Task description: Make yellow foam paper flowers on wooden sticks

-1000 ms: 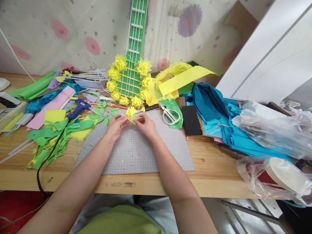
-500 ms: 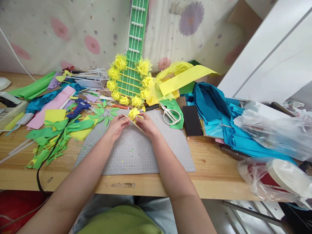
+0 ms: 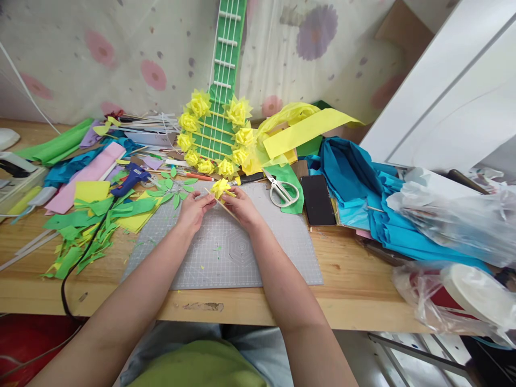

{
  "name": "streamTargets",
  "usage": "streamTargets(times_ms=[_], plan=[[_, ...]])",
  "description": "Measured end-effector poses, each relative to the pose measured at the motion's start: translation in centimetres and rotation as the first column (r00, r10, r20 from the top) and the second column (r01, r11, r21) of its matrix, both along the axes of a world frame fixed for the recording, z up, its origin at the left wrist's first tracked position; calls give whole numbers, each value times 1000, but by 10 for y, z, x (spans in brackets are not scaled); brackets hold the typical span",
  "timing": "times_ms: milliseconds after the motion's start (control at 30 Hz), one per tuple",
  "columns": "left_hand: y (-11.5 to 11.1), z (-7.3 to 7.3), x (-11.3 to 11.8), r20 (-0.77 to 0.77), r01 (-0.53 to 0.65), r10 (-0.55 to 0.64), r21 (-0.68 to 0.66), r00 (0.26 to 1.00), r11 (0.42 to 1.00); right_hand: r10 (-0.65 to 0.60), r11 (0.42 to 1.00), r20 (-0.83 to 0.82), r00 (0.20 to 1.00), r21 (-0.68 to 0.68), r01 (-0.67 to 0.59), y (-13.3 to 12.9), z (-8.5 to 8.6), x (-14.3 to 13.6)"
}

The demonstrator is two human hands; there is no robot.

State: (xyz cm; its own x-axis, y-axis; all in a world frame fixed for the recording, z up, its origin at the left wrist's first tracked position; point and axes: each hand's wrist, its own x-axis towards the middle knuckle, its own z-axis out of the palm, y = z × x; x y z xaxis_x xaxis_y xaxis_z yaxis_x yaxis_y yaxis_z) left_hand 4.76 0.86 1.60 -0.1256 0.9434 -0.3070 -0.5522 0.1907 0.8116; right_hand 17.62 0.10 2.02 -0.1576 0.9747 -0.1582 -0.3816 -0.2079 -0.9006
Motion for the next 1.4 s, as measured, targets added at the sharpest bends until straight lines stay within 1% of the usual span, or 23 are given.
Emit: streamTargets(times_ms=[100,200,300,433,533,633,733,900,1067,1267,1333,1400], plan=[[-1,0,3,51,-22,22,-8,998,1000,10,999,60,998,30,-12,-2,2,-1],[0,0,4,102,-36,36,-8,994,999,40,994,125,991,94,-52,-2,0,0],[2,-1,3,145,-52,51,4,988,999,66,982,247,967,156,-107,-2,-3,4],[3,-2,1,167,-78,74,14,983,997,89,981,407,909,122,-150,-4,-6,9],[3,-3,-1,167,-59,54,27,984,998,92,982,503,859,96,-162,-6,-6,8],[3,-2,-3,141,-24,19,36,990,999,56,986,566,823,101,-136,-7,-5,6],[3,1,-4,112,5,-7,21,994,1000,13,983,624,782,133,-123,-7,-6,6],[3,6,-5,95,36,-33,-30,995,999,-13,980,682,732,154,-127,-6,-9,9],[3,5,-9,110,95,-93,-15,990,995,-29,979,709,704,161,-122,-7,-10,10],[3,4,-8,87,63,-62,-9,994,998,12,984,690,723,120,-131,-7,-10,10],[4,3,-7,79,36,-35,-9,996,999,14,982,699,715,125,-140,-8,-10,10],[4,1,-6,72,10,-11,6,997,1000,1,977,723,691,147,-155,-8,-11,8]])
